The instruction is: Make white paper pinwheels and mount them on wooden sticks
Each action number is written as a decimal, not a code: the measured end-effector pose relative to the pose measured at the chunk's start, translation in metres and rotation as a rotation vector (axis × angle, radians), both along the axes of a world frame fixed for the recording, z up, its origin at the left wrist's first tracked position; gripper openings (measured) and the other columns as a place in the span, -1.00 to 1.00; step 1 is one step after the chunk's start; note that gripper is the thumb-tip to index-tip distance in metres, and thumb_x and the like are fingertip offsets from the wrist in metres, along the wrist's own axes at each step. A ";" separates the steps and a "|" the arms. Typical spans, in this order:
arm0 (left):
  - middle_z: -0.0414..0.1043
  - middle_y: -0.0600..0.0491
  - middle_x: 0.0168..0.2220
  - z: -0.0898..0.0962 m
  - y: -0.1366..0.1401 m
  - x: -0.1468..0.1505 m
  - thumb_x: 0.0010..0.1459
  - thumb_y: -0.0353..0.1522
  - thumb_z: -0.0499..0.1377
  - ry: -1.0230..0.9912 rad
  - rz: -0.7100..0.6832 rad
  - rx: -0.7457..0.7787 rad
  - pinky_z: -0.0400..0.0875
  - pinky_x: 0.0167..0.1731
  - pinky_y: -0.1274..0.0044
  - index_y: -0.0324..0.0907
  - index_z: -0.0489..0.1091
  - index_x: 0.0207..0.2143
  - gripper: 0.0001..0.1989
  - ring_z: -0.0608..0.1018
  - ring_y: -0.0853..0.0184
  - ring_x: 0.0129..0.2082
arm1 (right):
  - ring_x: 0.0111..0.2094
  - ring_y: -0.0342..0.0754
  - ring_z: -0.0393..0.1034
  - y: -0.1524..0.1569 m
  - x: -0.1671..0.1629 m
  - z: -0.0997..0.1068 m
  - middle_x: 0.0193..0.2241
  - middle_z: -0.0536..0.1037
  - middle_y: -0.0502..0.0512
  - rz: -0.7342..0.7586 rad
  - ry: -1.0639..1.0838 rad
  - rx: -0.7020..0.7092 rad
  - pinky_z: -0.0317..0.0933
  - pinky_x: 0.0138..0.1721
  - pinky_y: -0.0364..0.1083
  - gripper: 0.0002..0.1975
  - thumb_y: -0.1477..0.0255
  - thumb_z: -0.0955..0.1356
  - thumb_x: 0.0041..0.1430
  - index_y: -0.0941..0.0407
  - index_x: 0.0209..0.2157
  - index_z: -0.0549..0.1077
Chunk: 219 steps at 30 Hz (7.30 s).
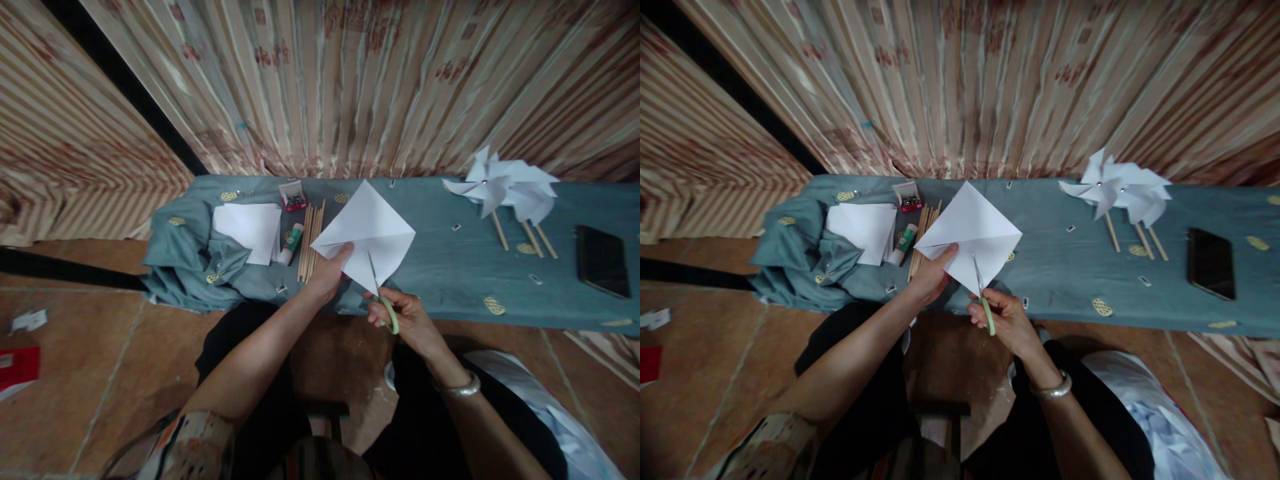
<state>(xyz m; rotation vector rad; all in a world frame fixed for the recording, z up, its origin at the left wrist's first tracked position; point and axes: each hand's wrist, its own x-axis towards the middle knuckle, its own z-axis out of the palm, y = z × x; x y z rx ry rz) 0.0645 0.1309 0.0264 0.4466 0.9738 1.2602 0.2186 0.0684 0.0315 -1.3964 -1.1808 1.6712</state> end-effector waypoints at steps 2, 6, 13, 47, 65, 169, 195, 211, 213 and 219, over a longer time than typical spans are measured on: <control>0.54 -0.05 -0.21 0.000 -0.001 0.000 -0.07 -0.30 0.36 0.002 0.003 -0.011 0.40 -0.31 0.49 -0.25 0.43 -0.08 -0.53 0.53 0.29 -0.32 | -0.61 -0.19 0.38 0.000 0.000 0.000 -0.63 0.49 -0.05 0.005 -0.008 0.002 0.34 -0.55 -0.19 -0.51 0.03 0.51 -0.19 0.13 -0.34 0.56; 0.54 -0.05 -0.20 0.001 -0.001 0.000 -0.08 -0.28 0.37 -0.006 -0.015 -0.030 0.41 -0.31 0.48 -0.25 0.44 -0.09 -0.53 0.53 0.28 -0.31 | -0.60 -0.18 0.39 0.000 0.000 0.000 -0.62 0.49 -0.04 0.003 -0.012 0.006 0.35 -0.54 -0.19 -0.51 0.03 0.51 -0.20 0.13 -0.34 0.55; 0.54 -0.05 -0.18 0.001 0.000 0.000 -0.09 -0.28 0.37 -0.006 -0.006 -0.025 0.40 -0.34 0.51 -0.25 0.44 -0.10 -0.53 0.53 0.29 -0.31 | -0.63 -0.18 0.37 0.001 -0.002 0.000 -0.65 0.49 -0.04 -0.002 -0.016 -0.005 0.33 -0.57 -0.18 -0.49 0.00 0.51 -0.23 0.13 -0.36 0.55; 0.53 0.01 -0.30 0.000 -0.005 0.001 -0.10 -0.29 0.39 0.006 -0.016 -0.046 0.40 -0.36 0.53 -0.26 0.45 -0.19 -0.60 0.49 0.37 -0.40 | -0.61 -0.19 0.35 0.002 -0.005 0.007 -0.64 0.47 -0.04 0.005 -0.012 0.007 0.32 -0.55 -0.19 -0.55 0.02 0.52 -0.22 0.12 -0.48 0.51; 0.53 0.03 -0.30 0.000 -0.004 0.002 -0.10 -0.31 0.38 0.006 0.012 -0.053 0.35 -0.37 0.53 -0.24 0.46 -0.20 -0.62 0.48 0.36 -0.40 | -0.66 -0.19 0.33 0.001 -0.009 0.001 -0.67 0.47 -0.04 -0.032 -0.016 0.017 0.31 -0.61 -0.17 -0.52 -0.02 0.51 -0.25 0.12 -0.48 0.51; 0.56 -0.03 -0.24 0.010 0.010 -0.003 -0.11 -0.37 0.32 0.419 0.140 0.251 0.40 -0.08 0.38 -0.21 0.45 -0.10 -0.56 0.57 0.20 -0.22 | -0.49 -0.12 0.43 -0.007 -0.002 -0.003 -0.50 0.59 0.05 0.136 0.097 0.036 0.29 -0.46 -0.15 -0.56 0.04 0.44 -0.01 0.10 -0.26 0.52; 0.54 -0.05 -0.16 0.001 0.006 0.009 -0.10 -0.35 0.34 0.378 0.066 0.202 0.34 0.05 0.31 -0.18 0.43 -0.11 -0.57 0.54 0.17 -0.09 | -0.58 -0.15 0.38 -0.003 -0.008 0.007 -0.59 0.54 -0.01 0.100 0.108 0.006 0.26 -0.54 -0.17 -0.58 0.03 0.47 -0.09 0.10 -0.37 0.52; 0.54 -0.04 -0.19 0.000 0.007 0.006 -0.09 -0.35 0.33 0.407 0.089 0.246 0.37 0.00 0.36 -0.18 0.45 -0.10 -0.57 0.54 0.18 -0.15 | -0.64 -0.20 0.35 -0.003 -0.011 0.005 -0.66 0.51 -0.08 0.033 0.130 -0.047 0.26 -0.59 -0.21 -0.66 0.16 0.54 -0.18 0.08 -0.41 0.53; 0.55 -0.03 -0.20 0.001 0.007 0.006 -0.08 -0.35 0.32 0.411 0.088 0.247 0.38 -0.01 0.36 -0.17 0.45 -0.10 -0.58 0.54 0.19 -0.15 | -0.65 -0.21 0.35 -0.003 -0.011 0.003 -0.66 0.52 -0.07 0.020 0.131 -0.056 0.26 -0.59 -0.21 -0.64 0.14 0.53 -0.19 0.09 -0.41 0.53; 0.55 -0.04 -0.20 0.001 0.008 0.006 -0.12 -0.32 0.33 0.398 0.104 0.231 0.39 -0.06 0.38 -0.19 0.45 -0.12 -0.56 0.55 0.21 -0.21 | -0.65 -0.22 0.34 -0.004 -0.011 -0.001 -0.67 0.50 -0.08 -0.006 0.138 -0.076 0.26 -0.59 -0.23 -0.61 0.12 0.54 -0.21 0.10 -0.41 0.53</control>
